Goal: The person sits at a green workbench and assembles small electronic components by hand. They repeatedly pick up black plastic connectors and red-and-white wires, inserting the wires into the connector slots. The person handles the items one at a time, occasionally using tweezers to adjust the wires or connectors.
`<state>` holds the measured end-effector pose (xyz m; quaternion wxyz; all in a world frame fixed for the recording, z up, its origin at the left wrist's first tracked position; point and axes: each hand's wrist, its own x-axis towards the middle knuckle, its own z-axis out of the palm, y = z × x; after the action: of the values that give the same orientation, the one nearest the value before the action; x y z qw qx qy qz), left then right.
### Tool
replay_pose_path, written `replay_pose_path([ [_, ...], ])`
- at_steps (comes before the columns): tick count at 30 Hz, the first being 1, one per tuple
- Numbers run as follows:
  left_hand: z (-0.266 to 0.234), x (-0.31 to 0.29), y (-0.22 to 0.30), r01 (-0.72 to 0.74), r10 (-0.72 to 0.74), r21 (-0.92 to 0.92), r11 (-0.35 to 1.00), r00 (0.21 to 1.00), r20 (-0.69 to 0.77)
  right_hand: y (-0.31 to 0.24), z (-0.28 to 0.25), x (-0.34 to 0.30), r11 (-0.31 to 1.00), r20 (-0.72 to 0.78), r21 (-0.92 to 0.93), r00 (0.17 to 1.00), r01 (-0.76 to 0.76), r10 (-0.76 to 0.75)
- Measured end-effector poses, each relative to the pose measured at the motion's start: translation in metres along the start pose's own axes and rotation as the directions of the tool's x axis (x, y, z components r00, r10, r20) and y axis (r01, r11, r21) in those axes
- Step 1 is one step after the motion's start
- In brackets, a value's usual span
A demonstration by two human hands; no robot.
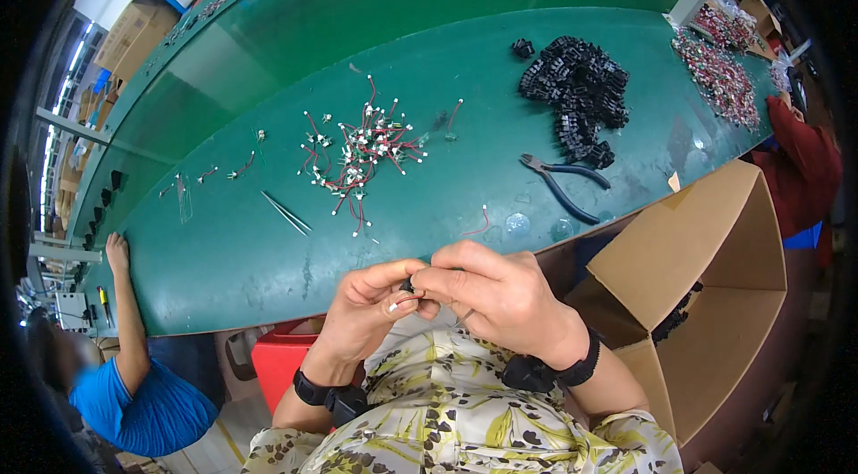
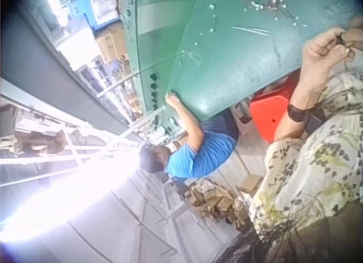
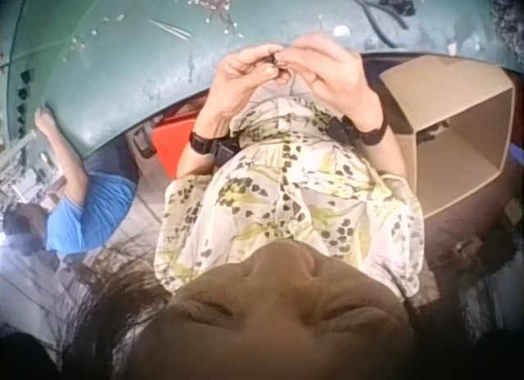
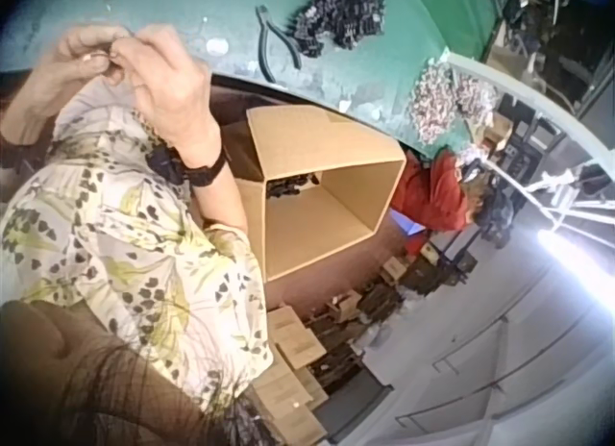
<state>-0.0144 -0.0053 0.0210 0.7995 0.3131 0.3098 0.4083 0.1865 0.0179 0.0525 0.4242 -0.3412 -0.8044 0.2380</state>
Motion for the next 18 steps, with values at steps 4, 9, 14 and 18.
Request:
replay_pose_path([
  [4, -0.002, 0.005, -0.008, 0.009, -0.001, -0.247, 0.969, 1.0, 0.031, 0.005, 0.006, -0.001, 0.998, -0.1, 0.063, 0.995, -0.017, 0.024],
  [9, 0.0, 0.009, -0.006, -0.072, 0.076, -0.145, 0.987, 0.997, 0.023, 0.003, 0.006, -0.006, 0.999, -0.151, -0.05, 0.989, -0.003, -0.005],
  [14, 0.004, 0.007, -0.002, -0.063, 0.065, -0.107, 0.992, 0.998, 0.022, -0.001, 0.006, -0.007, 0.999, -0.138, 0.016, 0.99, -0.039, 0.041],
  [18, 0.007, 0.007, 0.004, -0.096, 0.096, -0.026, 0.995, 0.995, 0.004, -0.001, 0.003, -0.005, 1.0, -0.105, 0.005, 0.994, -0.011, 0.012],
])
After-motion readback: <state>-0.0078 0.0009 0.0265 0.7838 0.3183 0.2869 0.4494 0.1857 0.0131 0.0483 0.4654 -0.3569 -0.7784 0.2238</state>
